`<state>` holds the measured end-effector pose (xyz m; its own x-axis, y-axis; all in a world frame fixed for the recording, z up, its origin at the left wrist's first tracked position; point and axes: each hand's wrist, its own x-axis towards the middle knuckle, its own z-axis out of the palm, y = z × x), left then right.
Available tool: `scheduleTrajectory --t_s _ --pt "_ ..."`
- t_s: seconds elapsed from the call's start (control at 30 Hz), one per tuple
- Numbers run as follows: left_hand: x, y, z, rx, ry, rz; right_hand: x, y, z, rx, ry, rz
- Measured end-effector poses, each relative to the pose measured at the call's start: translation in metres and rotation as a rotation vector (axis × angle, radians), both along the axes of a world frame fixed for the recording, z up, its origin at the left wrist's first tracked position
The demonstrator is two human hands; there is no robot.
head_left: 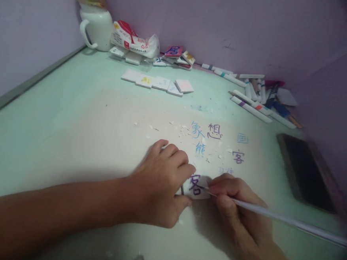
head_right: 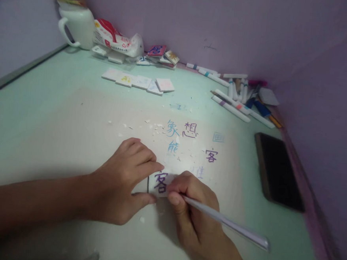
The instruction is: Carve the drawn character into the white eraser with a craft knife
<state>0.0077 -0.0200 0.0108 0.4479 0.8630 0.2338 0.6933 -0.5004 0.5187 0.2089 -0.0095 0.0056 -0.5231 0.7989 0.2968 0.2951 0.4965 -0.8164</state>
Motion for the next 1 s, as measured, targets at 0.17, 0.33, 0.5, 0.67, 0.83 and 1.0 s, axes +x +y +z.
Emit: scheduleTrajectory --t_s 0.17,0.33,0.5,0.67,0.83,1.0 --pt "0.0 0.0 0.0 0.001 -0.003 0.001 0.0 0.0 0.002 0.01 -0.025 -0.006" --pt "-0.001 0.001 0.0 0.001 0.007 -0.005 -0.002 0.002 0.002 0.049 -0.024 -0.016" --pt "0.001 0.001 0.0 0.017 0.008 -0.001 -0.004 0.002 0.002 0.05 -0.066 -0.094" --pt "0.001 0.001 -0.002 0.058 0.008 0.018 -0.006 0.002 0.005 0.005 -0.112 -0.144" --pt "0.002 0.0 -0.002 0.089 0.007 0.038 -0.008 0.0 0.005 -0.059 -0.104 -0.19" --pt "0.005 -0.002 -0.003 0.116 0.015 0.066 -0.013 -0.005 0.006 -0.138 -0.042 -0.269"
